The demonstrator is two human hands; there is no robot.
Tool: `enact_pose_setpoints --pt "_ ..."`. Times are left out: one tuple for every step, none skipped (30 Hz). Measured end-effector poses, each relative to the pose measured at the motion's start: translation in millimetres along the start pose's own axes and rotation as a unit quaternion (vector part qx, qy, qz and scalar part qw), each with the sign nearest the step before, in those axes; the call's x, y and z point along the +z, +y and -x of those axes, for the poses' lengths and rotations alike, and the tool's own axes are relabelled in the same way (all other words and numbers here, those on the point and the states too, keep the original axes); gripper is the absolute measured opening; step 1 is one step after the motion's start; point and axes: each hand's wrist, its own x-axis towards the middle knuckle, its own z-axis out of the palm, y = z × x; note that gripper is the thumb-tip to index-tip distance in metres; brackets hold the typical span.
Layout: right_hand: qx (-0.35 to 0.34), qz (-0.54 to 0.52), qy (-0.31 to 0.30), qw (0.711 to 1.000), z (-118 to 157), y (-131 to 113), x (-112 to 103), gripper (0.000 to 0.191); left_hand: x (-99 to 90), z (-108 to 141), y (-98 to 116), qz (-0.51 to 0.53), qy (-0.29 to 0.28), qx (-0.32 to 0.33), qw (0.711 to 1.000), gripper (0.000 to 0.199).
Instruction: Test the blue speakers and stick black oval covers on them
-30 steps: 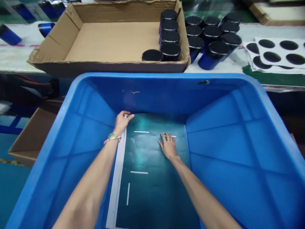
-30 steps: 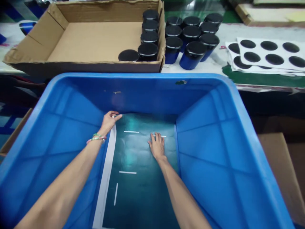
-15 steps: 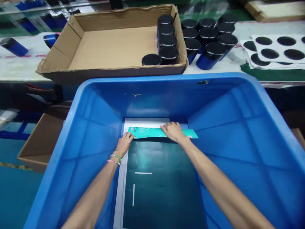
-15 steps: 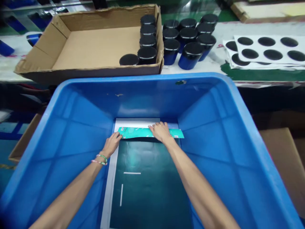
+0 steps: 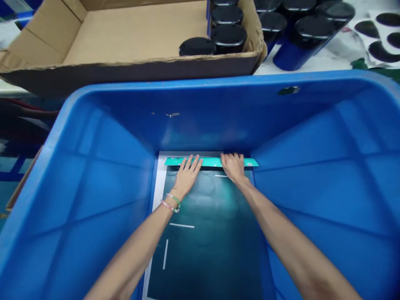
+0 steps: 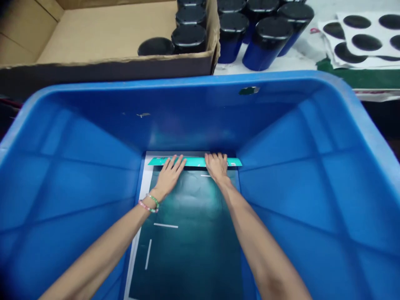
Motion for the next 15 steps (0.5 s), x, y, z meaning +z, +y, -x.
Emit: enact_pose_setpoints --pt "0.002 -0.002 0.006 1.000 0 -1 -1 0.028 -0.5 -6 5 0.001 0.002 0.002 1.000 0.049" --pt "0.000 -0.004 0.011 1.000 1 -2 -2 0.028 -1.2 -12 7 0.002 0.002 0.000 1.000 0.048" --pt "-0.006 -0.008 0.015 1.000 4 -3 -3 0.028 -2.3 -18 8 0.003 -0.002 -0.003 1.000 0.047" --pt "-0.018 -0.013 0.017 1.000 8 -5 -6 0.029 -3.8 -23 7 0.004 -0.008 -0.003 1.000 0.045" --pt "-0.034 -0.019 0.016 0.999 13 -6 -8 0.030 -6.0 -28 4 0.005 -0.019 0.000 1.000 0.043" --pt "-0.053 -0.026 0.014 0.998 17 -6 -11 0.031 -9.0 -32 0 0.007 -0.034 0.005 0.999 0.041" --pt "-0.071 -0.031 0.010 0.997 21 -5 -13 0.031 -12.9 -37 -6 0.009 -0.053 0.012 0.998 0.039" --pt "-0.084 -0.035 0.006 0.996 22 -3 -16 0.031 -17.4 -42 -12 0.011 -0.075 0.019 0.997 0.037" --pt "-0.093 -0.037 0.001 0.995 22 0 -18 0.030 -22.5 -48 -20 0.012 -0.098 0.027 0.995 0.035" --pt "-0.099 -0.038 -0.003 0.994 19 4 -19 0.030 -27.9 -54 -28 0.014 -0.120 0.036 0.992 0.033" --pt "-0.103 -0.039 -0.009 0.994 14 7 -20 0.029 -32.9 -59 -36 0.017 -0.141 0.046 0.989 0.032" --pt "-0.106 -0.040 -0.015 0.993 8 10 -20 0.029 -37.2 -65 -44 0.019 -0.159 0.057 0.985 0.030" --pt "-0.110 -0.041 -0.021 0.993 2 12 -19 0.028 -40.3 -69 -50 0.023 -0.174 0.067 0.982 0.029" --pt "-0.114 -0.044 -0.028 0.992 -4 12 -17 0.028 -41.9 -72 -56 0.025 -0.185 0.073 0.980 0.028" --pt "-0.118 -0.046 -0.034 0.991 -8 12 -15 0.028 -41.6 -74 -59 0.027 -0.193 0.076 0.978 0.028"
